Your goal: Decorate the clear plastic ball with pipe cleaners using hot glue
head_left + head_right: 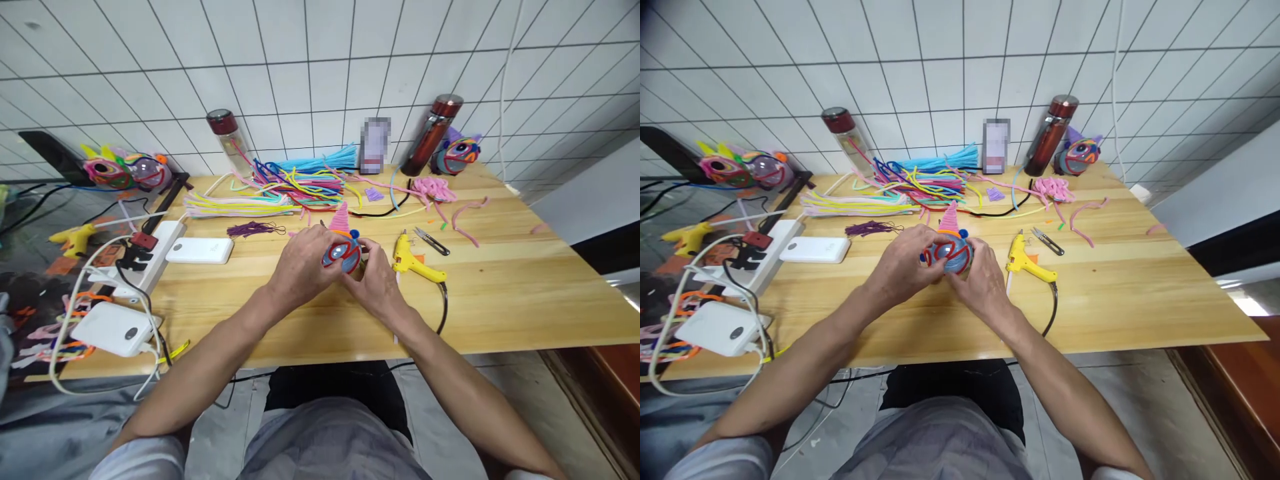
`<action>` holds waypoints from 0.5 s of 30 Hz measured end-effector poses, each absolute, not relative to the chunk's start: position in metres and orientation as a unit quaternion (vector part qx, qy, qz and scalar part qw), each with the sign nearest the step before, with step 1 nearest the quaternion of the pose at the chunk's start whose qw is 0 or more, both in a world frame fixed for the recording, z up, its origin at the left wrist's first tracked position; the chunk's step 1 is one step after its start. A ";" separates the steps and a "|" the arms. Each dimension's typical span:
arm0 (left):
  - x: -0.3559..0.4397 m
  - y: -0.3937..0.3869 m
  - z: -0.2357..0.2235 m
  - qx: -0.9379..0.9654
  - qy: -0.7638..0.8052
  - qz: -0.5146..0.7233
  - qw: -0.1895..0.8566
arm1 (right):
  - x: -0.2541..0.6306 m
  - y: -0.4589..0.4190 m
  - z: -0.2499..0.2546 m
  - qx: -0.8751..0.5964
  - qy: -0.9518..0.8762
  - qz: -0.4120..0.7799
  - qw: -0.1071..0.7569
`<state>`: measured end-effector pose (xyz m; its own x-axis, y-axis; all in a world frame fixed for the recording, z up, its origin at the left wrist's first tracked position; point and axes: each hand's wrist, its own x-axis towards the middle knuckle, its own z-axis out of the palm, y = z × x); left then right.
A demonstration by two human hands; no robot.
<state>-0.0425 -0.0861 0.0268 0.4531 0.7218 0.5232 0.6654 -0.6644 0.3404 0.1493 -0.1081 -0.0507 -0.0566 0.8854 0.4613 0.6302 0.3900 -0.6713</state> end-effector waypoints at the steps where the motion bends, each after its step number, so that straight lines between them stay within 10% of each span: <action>1: -0.042 -0.085 0.026 0.854 0.408 0.320 0.043 | 0.148 -0.109 -0.051 -0.526 -0.717 0.135 0.437; 15: -0.042 -0.090 0.035 0.873 0.422 0.246 0.002 | 0.135 -0.116 -0.054 -0.476 -0.729 0.097 0.482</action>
<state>-0.0415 -0.0902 0.0352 0.5228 0.7373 0.4278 0.7349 -0.6441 0.2121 0.1346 -0.1157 -0.0540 -0.0818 0.7879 0.6104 0.6009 0.5276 -0.6005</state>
